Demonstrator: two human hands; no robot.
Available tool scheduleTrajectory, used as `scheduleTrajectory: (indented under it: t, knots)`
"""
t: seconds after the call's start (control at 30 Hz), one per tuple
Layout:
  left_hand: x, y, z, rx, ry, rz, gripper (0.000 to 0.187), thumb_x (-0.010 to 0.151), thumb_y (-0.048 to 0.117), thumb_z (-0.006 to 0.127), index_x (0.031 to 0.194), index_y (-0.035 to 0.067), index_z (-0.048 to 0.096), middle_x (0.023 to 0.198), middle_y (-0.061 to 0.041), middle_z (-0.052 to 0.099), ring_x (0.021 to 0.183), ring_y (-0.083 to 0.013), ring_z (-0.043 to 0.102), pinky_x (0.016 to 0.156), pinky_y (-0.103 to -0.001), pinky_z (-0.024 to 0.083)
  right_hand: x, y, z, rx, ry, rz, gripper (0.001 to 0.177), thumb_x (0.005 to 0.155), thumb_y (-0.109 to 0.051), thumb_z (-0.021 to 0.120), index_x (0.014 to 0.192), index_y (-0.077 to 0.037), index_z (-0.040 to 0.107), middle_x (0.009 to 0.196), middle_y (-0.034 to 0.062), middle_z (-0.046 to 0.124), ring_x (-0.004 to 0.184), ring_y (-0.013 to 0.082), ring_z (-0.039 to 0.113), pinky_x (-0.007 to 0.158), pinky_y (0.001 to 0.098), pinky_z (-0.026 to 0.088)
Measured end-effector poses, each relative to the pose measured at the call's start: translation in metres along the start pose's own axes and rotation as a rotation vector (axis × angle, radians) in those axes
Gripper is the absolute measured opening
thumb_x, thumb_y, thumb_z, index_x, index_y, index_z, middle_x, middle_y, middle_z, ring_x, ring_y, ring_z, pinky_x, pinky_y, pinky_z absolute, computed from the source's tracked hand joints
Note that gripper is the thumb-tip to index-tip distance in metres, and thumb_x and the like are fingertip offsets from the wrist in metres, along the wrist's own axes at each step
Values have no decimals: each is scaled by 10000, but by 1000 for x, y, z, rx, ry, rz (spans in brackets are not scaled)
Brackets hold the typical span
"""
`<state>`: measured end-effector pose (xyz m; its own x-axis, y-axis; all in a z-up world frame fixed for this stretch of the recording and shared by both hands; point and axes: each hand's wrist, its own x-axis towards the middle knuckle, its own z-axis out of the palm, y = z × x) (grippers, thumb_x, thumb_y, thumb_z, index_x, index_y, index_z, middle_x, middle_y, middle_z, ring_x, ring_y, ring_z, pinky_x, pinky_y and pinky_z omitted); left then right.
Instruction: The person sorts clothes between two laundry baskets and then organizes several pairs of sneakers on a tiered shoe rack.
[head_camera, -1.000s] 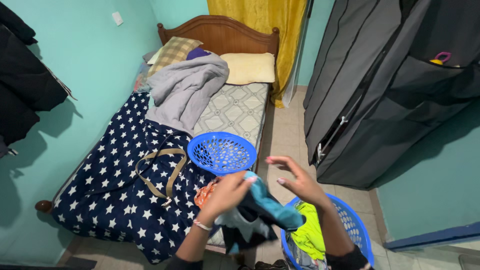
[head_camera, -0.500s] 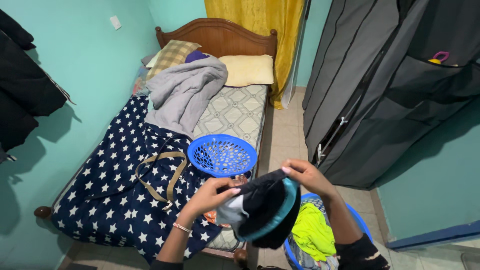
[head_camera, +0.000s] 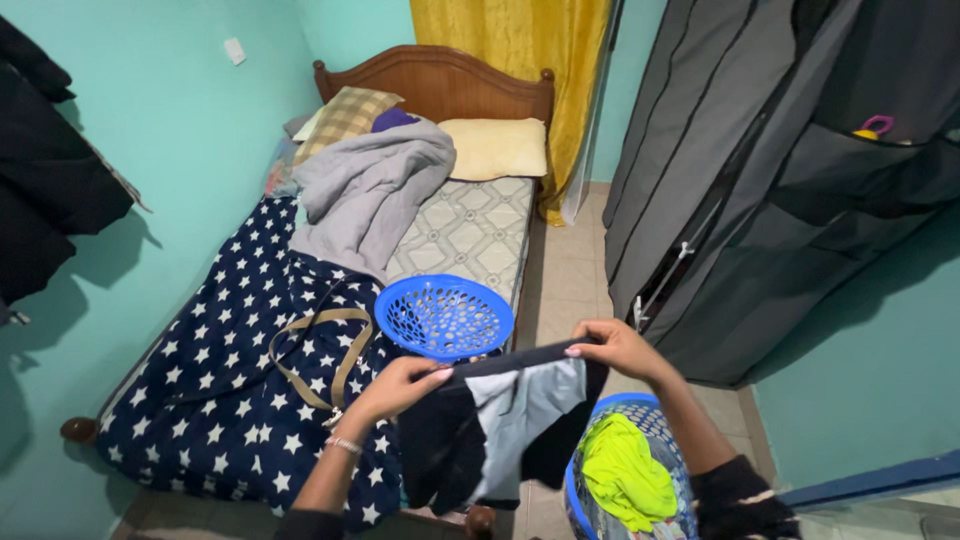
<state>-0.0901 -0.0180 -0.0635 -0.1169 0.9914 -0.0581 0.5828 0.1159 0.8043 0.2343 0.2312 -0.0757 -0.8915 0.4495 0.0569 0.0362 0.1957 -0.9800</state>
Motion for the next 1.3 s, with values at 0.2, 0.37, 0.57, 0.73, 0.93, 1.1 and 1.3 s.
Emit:
scheduleTrajectory:
  t: [0.2,0.37,0.57,0.73,0.93,1.1,1.3]
  knots:
    - [-29,-6,-29,513,203,129,356,880,380,738,778,40,716,721,-108,670,696,-271,632,703,-399,470,-15,-13,-16,-864,-19,151,323,816,-424,804,964,-137,784,728,94,739,688,194,704,668,310,523]
    - [-33,-32,-20,667,515,328,222,795,255,794,902,63,761,816,-64,699,817,-280,672,938,-474,459,-17,-5,-11,-1056,252,-257,547,784,-365,773,1216,-38,692,927,162,723,781,369,655,727,448,496]
    - [-32,-59,-8,727,270,-195,259,728,269,882,929,133,791,898,-69,655,849,-293,676,856,-421,518,-25,35,-21,-920,29,-13,298,787,-314,803,927,-58,741,948,115,635,905,317,650,789,409,507]
    - [-36,-78,-23,-194,140,-284,278,716,197,900,925,48,792,799,11,752,713,-134,662,674,-312,535,-37,79,-56,-251,-7,-69,217,922,-243,772,972,-44,703,932,56,632,886,178,592,765,329,472]
    - [9,-128,42,-802,256,-590,206,898,208,767,1025,53,723,791,-29,682,659,-175,626,580,-343,500,-25,144,-22,399,233,369,288,882,-240,764,1083,-43,704,963,40,734,894,129,672,796,278,538]
    - [55,-111,197,-522,380,-241,290,922,128,666,1207,89,702,918,-56,747,785,-168,692,682,-312,571,-4,166,82,-276,573,266,316,815,-258,843,1014,-71,685,849,54,683,758,178,618,707,325,519]
    - [40,2,237,-367,590,-74,379,994,328,645,1215,31,567,995,-171,696,921,-326,705,786,-383,529,-35,93,169,-329,659,-61,375,856,-31,664,1223,-33,584,1179,183,602,1122,325,620,947,372,504]
